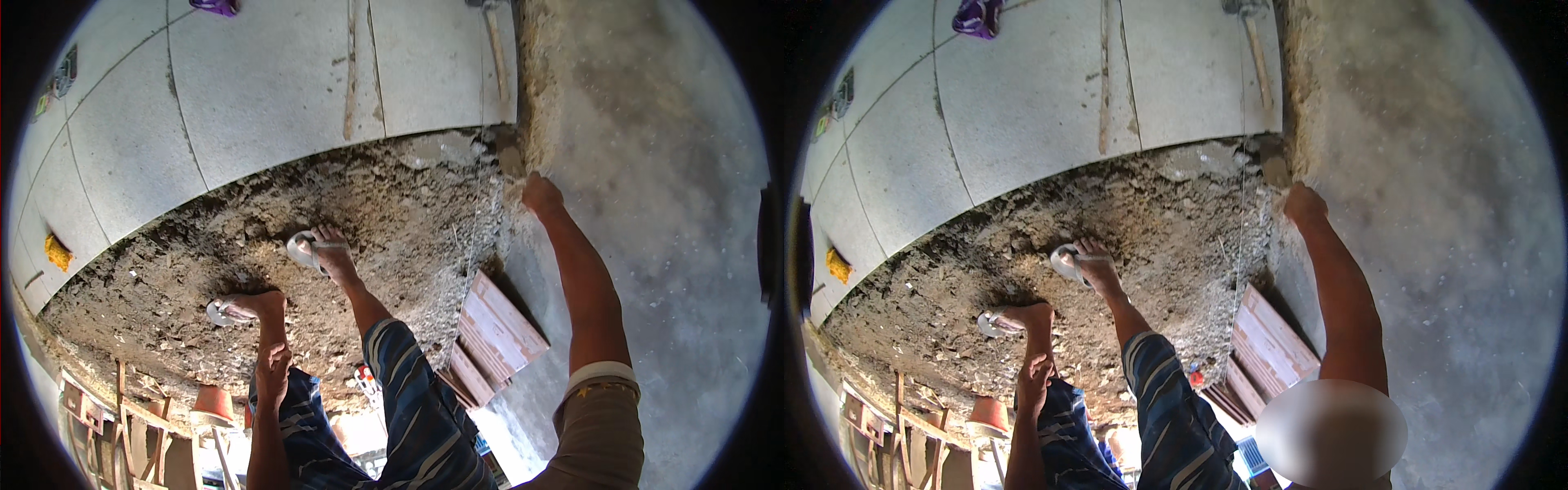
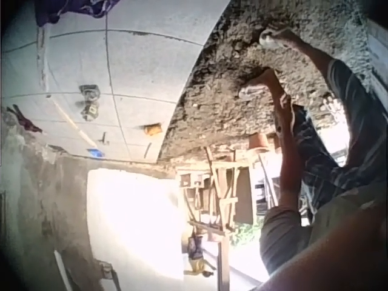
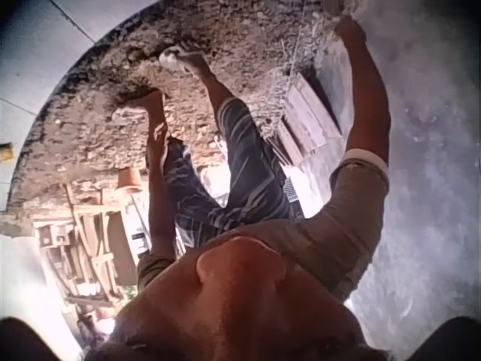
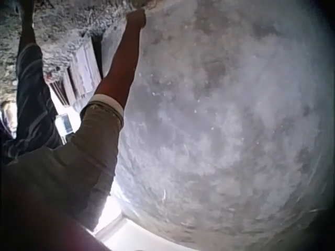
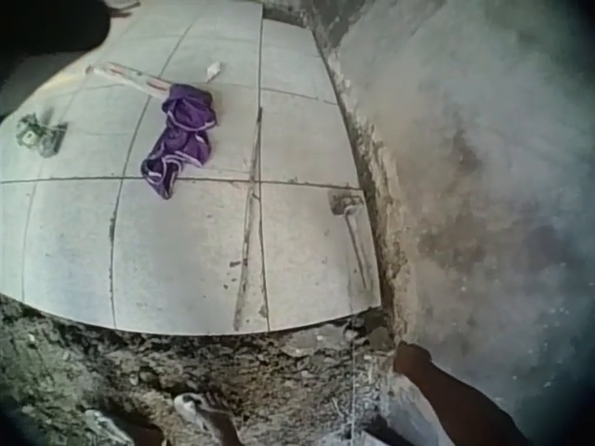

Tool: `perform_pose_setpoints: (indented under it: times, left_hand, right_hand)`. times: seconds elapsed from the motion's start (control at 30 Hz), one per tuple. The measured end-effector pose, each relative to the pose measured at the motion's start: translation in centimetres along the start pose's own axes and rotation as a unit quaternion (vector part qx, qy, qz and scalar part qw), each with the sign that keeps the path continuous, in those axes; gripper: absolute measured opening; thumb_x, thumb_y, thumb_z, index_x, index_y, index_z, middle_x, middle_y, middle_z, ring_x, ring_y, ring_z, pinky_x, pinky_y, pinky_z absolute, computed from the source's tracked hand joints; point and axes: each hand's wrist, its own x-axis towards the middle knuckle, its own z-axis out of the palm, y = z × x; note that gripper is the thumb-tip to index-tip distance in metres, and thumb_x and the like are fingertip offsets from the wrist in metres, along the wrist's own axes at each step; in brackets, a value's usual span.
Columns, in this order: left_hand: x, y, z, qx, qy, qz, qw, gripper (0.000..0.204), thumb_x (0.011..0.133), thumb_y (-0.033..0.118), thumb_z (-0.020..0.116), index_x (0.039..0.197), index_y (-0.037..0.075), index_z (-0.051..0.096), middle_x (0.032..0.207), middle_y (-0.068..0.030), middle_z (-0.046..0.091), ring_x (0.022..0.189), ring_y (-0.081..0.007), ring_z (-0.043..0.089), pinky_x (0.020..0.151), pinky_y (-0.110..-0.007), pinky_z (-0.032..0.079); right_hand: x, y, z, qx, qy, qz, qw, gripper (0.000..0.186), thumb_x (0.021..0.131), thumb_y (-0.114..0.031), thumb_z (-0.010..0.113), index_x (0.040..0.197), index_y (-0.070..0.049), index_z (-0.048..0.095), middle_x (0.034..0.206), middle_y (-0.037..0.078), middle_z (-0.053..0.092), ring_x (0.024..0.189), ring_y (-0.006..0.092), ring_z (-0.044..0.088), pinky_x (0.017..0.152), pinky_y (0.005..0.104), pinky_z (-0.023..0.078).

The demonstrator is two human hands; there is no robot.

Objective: Applying and leveling cement mortar on a floor surface using a trowel.

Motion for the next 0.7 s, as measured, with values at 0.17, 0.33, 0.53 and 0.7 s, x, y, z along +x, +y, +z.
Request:
perform_pose_setpoints:
  times: [0.17,0.33,0.53,0.7]
  left_hand:
    - [-0.2,-4.1,-0.5,0.012,0.049,0.003,0.999,0.035,0.095,0.026,0.071,0.117,0.000,0.065,0.102,-0.0151,0.072,0.091,-0.0184,0.069,0.078,-0.031,0.055]
    - [0.0,-4.0,1.1,-0.011,0.039,0.029,0.999,0.035,0.095,0.027,0.072,0.116,0.001,0.064,0.100,-0.0150,0.073,0.089,-0.0200,0.070,0.078,-0.033,0.055]
    - [0.0,-3.5,1.6,-0.006,0.053,0.020,0.998,0.036,0.094,0.027,0.072,0.117,0.000,0.065,0.099,-0.0143,0.073,0.090,-0.0201,0.070,0.079,-0.033,0.054]
    - [-0.3,-3.4,1.2,-0.005,0.050,0.012,0.999,0.035,0.095,0.027,0.072,0.116,0.000,0.066,0.098,-0.0141,0.073,0.090,-0.0197,0.070,0.079,-0.032,0.054]
  right_hand:
    - [-6.4,-2.5,-5.8,0.019,-0.022,-0.017,0.999,0.037,0.096,-0.036,0.060,0.115,-0.004,0.060,0.112,0.026,0.069,0.108,0.0434,0.066,0.094,0.0518,0.053]
    - [-9.0,-5.8,-9.6,0.015,-0.029,-0.052,0.998,0.041,0.095,-0.038,0.061,0.122,-0.007,0.059,0.113,0.023,0.071,0.110,0.0401,0.067,0.093,0.0510,0.053]
    - [-5.5,-7.0,-10.0,-0.019,-0.017,-0.061,0.998,0.037,0.095,-0.036,0.062,0.117,-0.008,0.064,0.112,0.022,0.071,0.107,0.0398,0.069,0.090,0.0507,0.055]
    - [-2.8,-6.1,-10.1,-0.037,-0.008,-0.028,0.999,0.029,0.091,-0.029,0.066,0.111,-0.008,0.069,0.112,0.021,0.072,0.108,0.0384,0.069,0.090,0.0491,0.056]
